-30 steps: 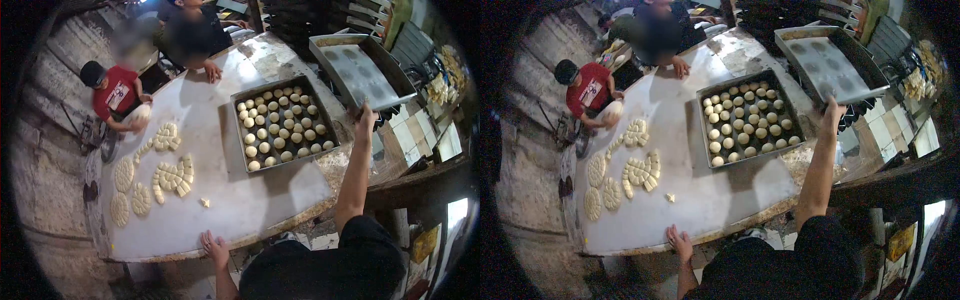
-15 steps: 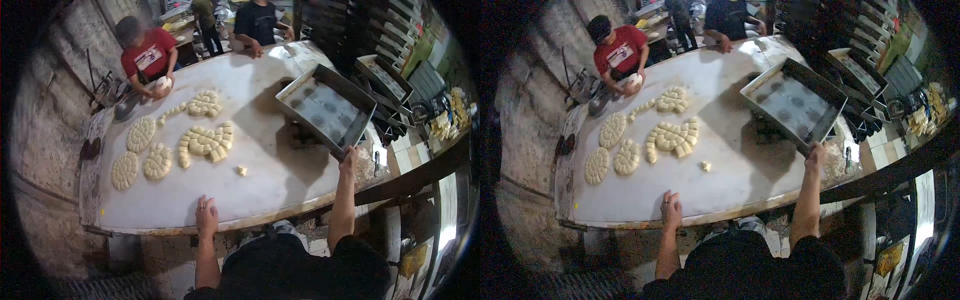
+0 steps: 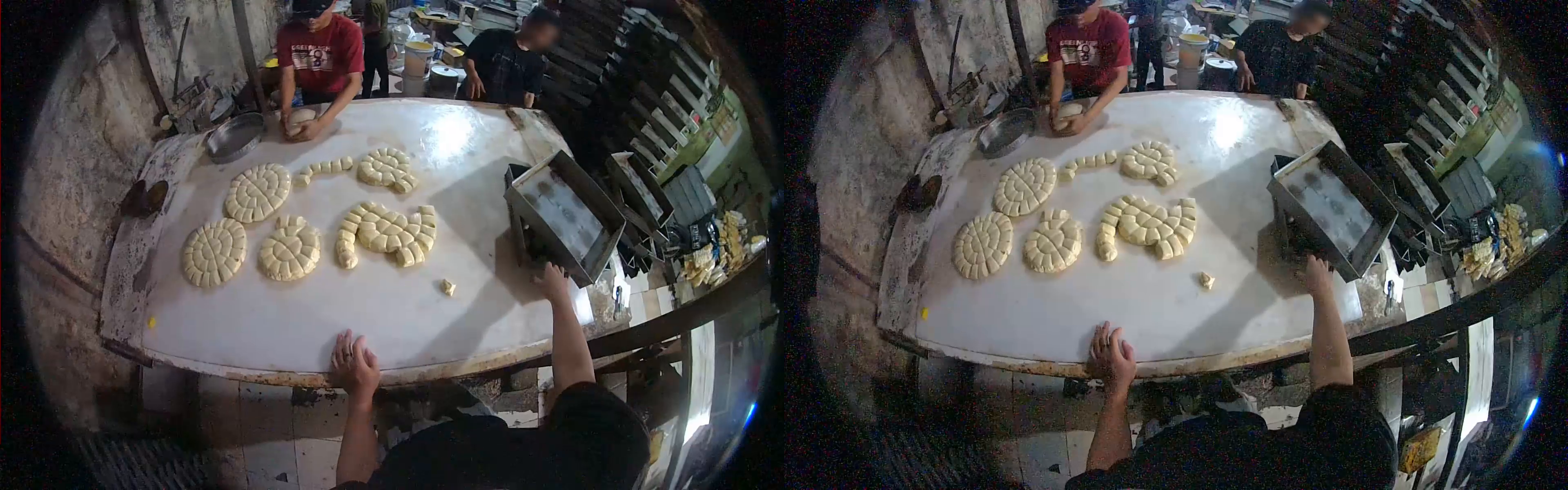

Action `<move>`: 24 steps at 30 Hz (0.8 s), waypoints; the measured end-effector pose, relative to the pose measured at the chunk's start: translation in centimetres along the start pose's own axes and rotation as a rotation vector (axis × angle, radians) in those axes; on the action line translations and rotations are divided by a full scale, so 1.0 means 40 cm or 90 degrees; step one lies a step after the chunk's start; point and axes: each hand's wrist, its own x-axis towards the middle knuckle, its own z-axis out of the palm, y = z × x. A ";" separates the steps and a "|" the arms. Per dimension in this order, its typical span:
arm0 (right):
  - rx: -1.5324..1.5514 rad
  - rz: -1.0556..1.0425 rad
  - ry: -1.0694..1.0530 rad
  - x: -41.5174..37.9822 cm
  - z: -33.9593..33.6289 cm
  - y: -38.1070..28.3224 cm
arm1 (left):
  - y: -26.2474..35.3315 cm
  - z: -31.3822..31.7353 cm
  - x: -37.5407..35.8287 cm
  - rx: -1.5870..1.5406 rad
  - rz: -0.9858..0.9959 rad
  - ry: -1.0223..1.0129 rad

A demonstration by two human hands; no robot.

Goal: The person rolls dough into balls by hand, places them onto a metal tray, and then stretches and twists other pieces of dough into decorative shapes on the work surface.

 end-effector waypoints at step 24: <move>0.155 -0.057 0.149 -0.394 0.023 0.010 | 0.137 0.059 -0.025 0.064 -0.140 -0.014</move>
